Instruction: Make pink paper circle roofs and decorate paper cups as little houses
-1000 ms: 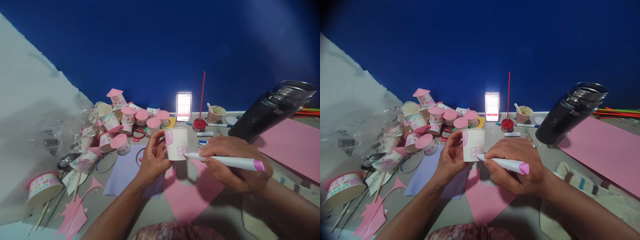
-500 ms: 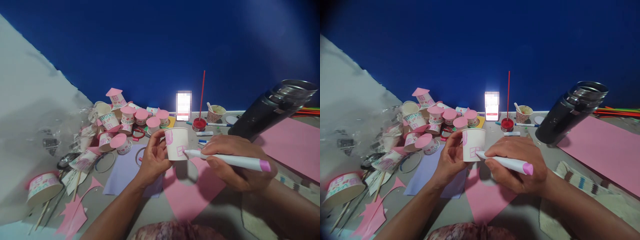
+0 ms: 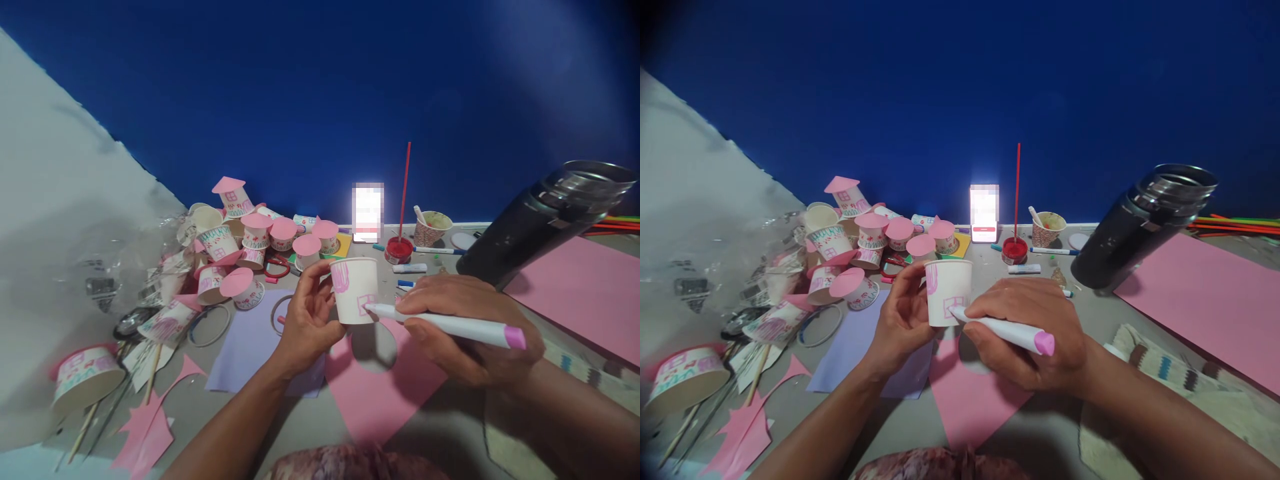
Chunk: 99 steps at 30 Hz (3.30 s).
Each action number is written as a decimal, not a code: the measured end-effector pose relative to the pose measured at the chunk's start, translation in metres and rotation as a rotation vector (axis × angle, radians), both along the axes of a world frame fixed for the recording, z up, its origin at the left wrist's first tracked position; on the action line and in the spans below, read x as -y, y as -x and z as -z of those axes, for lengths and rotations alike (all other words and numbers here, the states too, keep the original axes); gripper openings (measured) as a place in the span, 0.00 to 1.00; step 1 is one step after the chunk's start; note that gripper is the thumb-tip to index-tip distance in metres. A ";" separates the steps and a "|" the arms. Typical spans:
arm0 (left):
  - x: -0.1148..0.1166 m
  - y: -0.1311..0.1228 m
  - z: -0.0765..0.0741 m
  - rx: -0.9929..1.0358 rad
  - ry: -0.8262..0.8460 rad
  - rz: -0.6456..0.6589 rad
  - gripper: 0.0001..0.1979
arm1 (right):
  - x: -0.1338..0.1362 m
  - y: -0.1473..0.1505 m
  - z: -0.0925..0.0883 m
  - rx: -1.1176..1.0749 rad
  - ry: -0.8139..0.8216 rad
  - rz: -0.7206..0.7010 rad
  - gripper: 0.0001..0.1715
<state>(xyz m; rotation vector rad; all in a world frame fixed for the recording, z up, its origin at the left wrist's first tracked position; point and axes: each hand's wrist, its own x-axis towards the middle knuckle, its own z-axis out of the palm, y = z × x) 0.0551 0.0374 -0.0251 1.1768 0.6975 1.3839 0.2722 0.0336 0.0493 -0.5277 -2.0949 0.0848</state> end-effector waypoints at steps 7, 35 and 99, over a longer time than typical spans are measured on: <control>-0.001 -0.001 -0.003 -0.004 -0.002 -0.012 0.38 | 0.000 0.001 -0.004 -0.068 0.017 0.014 0.09; -0.002 0.003 0.000 0.193 0.356 0.182 0.40 | -0.022 -0.008 0.023 -0.259 0.272 0.228 0.12; -0.001 -0.004 -0.001 0.212 0.331 0.090 0.44 | -0.005 -0.002 0.004 -0.206 0.082 -0.029 0.11</control>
